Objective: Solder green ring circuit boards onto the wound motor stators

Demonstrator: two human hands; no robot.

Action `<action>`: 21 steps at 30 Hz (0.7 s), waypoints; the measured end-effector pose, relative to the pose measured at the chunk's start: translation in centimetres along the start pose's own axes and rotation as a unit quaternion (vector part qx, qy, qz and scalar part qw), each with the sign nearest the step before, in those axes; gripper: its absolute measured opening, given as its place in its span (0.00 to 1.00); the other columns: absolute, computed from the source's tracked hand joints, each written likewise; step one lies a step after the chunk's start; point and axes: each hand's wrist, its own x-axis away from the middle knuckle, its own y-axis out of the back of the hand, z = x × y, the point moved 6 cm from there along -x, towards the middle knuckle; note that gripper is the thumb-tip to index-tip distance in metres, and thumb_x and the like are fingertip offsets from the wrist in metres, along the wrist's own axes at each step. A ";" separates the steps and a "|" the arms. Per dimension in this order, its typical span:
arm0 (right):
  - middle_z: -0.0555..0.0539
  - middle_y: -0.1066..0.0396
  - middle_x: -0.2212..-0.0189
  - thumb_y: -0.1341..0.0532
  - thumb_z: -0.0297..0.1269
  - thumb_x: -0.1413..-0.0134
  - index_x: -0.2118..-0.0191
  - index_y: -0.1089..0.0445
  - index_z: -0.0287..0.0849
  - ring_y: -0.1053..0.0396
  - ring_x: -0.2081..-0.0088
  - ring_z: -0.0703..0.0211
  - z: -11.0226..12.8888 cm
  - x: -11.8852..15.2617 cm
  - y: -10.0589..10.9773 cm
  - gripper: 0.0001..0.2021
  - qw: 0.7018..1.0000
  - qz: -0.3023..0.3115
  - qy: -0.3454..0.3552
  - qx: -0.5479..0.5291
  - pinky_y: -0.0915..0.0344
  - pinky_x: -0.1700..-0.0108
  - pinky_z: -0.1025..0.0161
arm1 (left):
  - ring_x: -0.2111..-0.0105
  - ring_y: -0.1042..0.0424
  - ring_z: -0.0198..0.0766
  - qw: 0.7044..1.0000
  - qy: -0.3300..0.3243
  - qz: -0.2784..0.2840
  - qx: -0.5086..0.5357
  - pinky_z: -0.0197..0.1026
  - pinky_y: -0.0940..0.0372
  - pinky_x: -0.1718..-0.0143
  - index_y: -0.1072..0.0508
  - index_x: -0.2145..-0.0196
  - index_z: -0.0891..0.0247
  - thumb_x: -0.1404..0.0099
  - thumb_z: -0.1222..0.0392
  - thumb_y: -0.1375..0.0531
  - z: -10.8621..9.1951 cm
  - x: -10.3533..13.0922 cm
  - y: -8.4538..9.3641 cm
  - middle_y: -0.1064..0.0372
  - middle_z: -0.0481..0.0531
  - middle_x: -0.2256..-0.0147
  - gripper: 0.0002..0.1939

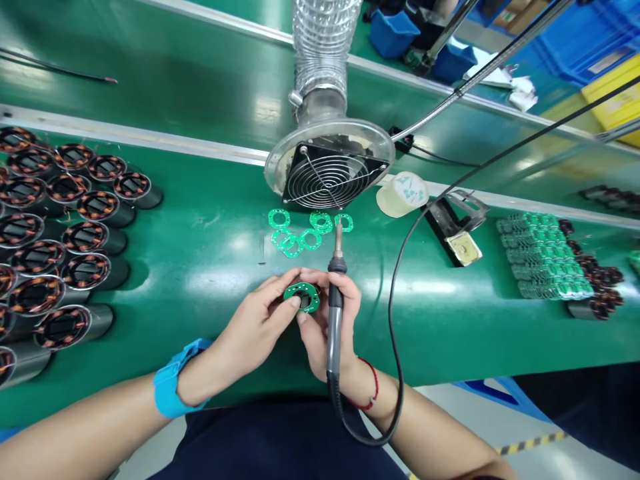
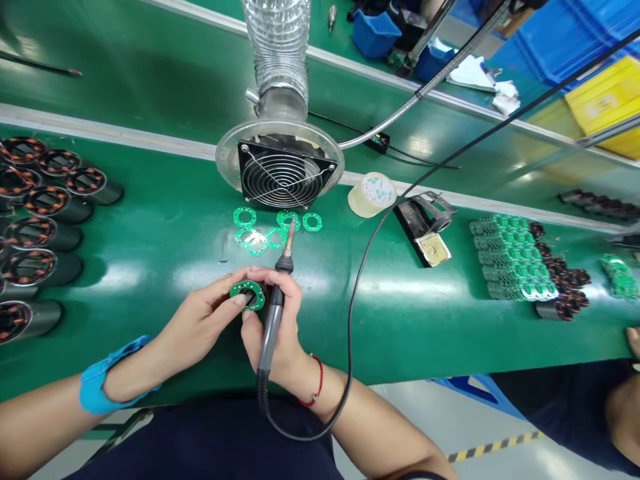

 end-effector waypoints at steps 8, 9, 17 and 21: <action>0.43 0.36 0.43 0.40 0.26 0.40 0.35 0.52 0.55 0.36 0.39 0.54 0.0 -0.8 0.6 0.32 0.992 0.121 -0.008 0.040 0.38 0.36 0.44 | 0.44 0.32 0.45 0.989 0.073 0.051 0.117 0.46 0.37 0.42 0.29 0.45 0.64 0.39 0.55 0.39 0.2 -0.6 0.1 0.29 0.56 0.44 0.25; 0.43 0.36 0.43 0.40 0.27 0.40 0.36 0.52 0.56 0.36 0.39 0.53 0.2 -0.9 0.8 0.32 0.990 0.128 0.001 0.056 0.37 0.37 0.44 | 0.44 0.31 0.44 0.985 0.080 0.057 0.144 0.45 0.37 0.42 0.28 0.47 0.63 0.40 0.55 0.38 0.2 -0.7 0.1 0.28 0.55 0.45 0.23; 0.44 0.26 0.50 0.40 0.26 0.40 0.39 0.43 0.52 0.27 0.49 0.53 2.8 -2.2 2.3 0.26 0.976 0.131 0.065 0.159 0.29 0.47 0.50 | 0.61 0.29 0.33 0.935 0.195 0.054 0.291 0.37 0.35 0.55 0.22 0.56 0.61 0.51 0.59 0.27 1.4 0.1 0.3 0.24 0.48 0.60 0.23; 0.47 0.23 0.60 0.41 0.24 0.39 0.43 0.40 0.51 0.25 0.61 0.56 3.2 -2.7 2.9 0.22 0.966 0.120 0.112 0.200 0.26 0.57 0.55 | 0.66 0.31 0.33 0.915 0.216 0.101 0.324 0.38 0.33 0.63 0.21 0.60 0.62 0.53 0.59 0.26 1.2 0.4 -0.3 0.27 0.47 0.64 0.20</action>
